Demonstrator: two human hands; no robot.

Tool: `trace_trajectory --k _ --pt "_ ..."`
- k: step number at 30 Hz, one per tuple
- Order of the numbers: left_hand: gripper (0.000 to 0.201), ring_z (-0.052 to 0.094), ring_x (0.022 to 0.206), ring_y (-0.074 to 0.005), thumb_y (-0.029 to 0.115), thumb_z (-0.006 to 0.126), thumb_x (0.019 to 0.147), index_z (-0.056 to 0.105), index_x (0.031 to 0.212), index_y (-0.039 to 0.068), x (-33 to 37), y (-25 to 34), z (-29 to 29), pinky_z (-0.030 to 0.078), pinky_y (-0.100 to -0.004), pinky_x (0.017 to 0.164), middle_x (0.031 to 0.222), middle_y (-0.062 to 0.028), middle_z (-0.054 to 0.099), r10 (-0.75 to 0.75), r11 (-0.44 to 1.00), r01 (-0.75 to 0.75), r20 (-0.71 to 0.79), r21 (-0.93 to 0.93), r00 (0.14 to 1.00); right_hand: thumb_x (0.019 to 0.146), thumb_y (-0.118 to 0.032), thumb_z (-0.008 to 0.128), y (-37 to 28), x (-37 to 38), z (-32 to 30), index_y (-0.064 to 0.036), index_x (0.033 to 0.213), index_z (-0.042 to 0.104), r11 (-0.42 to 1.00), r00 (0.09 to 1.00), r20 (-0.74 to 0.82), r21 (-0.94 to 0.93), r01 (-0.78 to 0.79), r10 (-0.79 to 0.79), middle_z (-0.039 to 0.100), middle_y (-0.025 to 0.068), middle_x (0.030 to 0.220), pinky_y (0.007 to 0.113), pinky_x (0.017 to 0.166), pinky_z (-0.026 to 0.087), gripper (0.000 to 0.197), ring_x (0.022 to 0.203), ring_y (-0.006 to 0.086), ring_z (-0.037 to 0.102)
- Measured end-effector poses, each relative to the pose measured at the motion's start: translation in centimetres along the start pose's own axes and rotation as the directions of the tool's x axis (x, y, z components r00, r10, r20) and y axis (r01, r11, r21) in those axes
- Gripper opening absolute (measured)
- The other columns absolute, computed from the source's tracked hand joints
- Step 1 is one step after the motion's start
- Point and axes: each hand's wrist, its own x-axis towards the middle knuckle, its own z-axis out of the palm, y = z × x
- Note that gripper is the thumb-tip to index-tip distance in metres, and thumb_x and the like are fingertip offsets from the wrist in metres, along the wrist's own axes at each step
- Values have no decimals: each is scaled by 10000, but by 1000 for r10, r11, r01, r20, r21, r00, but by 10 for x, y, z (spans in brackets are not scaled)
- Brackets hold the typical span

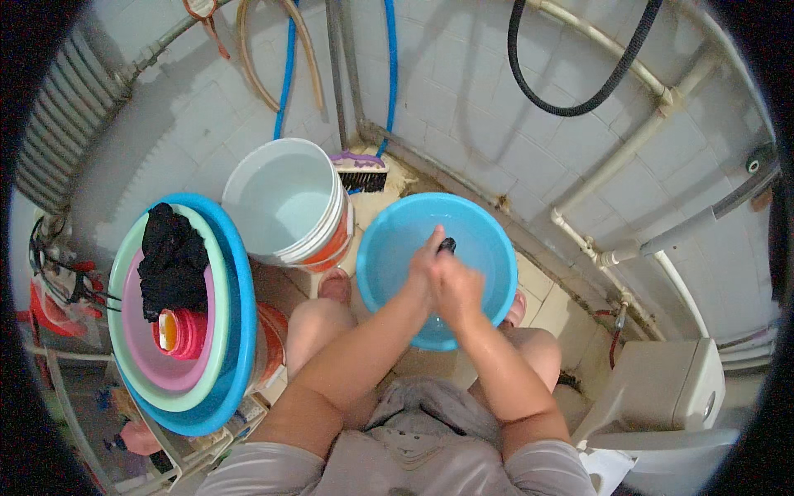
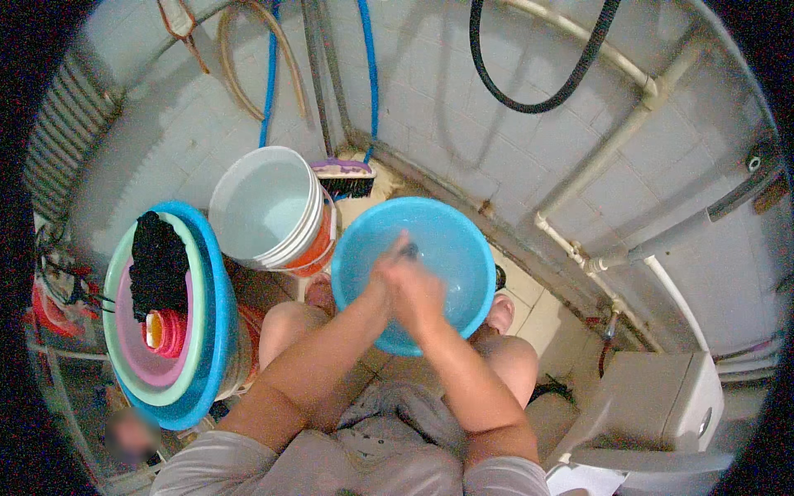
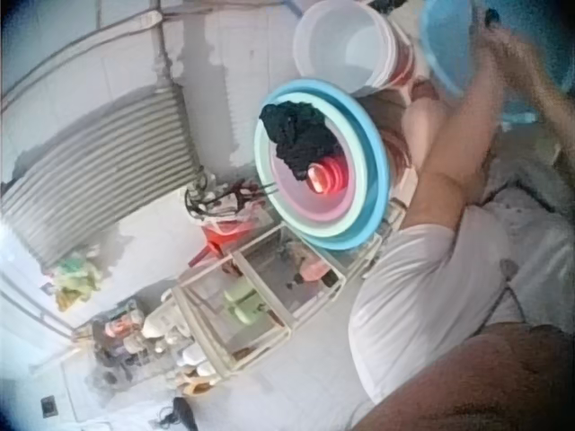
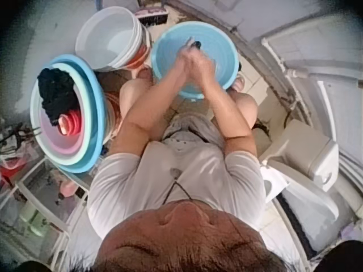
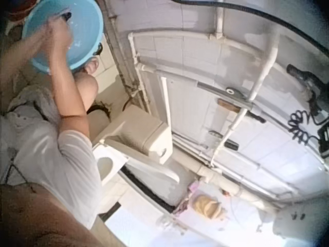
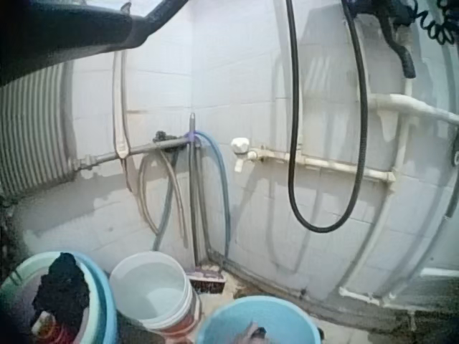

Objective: The person sits on the floor and hand-washes a black garment in a blue basin filled with water. They repeatedly submerge, scrub, and wring the item, occasionally using a yellow bar of soap to apply detergent directly to the fabric. The garment is rinsed and wrung out multiple times within the basin.

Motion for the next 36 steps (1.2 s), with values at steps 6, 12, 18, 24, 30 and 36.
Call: trace_trajectory --k 6,12,18,24,30,36 --pt "512 533 928 -200 485 467 869 510 1151 60 -11 -12 27 419 -346 831 1061 -90 561 115 935 -82 -79 344 990 921 -370 361 58 43 -4 -72 1124 522 870 950 -36 415 -267 309 600 136 1014 402 809 438 395 933 333 564" --pt "448 512 782 -116 428 414 914 577 965 14 -35 30 40 421 -276 719 872 -36 577 353 726 -381 166 572 921 826 -346 584 67 29 -23 -1 1177 491 667 899 430 645 -373 87 572 100 1077 322 864 404 500 966 207 536" --pt "378 517 750 -154 359 492 882 570 907 -10 -28 38 29 428 -307 708 799 -87 574 497 271 -574 398 773 771 817 -302 615 81 33 -20 -27 1062 526 731 932 218 577 -363 290 578 73 999 309 813 406 379 923 166 525" --pt "352 536 724 -185 340 568 818 584 873 -8 -28 44 12 424 -328 681 776 -109 586 247 132 -604 563 786 788 886 -264 536 64 38 -42 -79 926 494 156 924 70 978 -138 376 531 22 835 296 708 408 193 791 132 503" --pt "401 517 820 -179 418 526 839 588 921 31 -43 65 21 409 -313 714 879 -63 585 54 208 -501 501 840 864 890 -270 532 77 42 -53 -75 954 461 127 846 -237 972 200 478 509 15 848 288 700 420 217 757 129 498" --pt "491 542 936 -198 480 419 889 544 1013 22 -25 43 21 412 -343 847 964 -75 579 361 836 -409 195 364 912 888 -187 478 25 16 -17 -55 1037 533 777 962 -262 620 113 69 534 73 1034 314 884 367 206 1011 200 483"
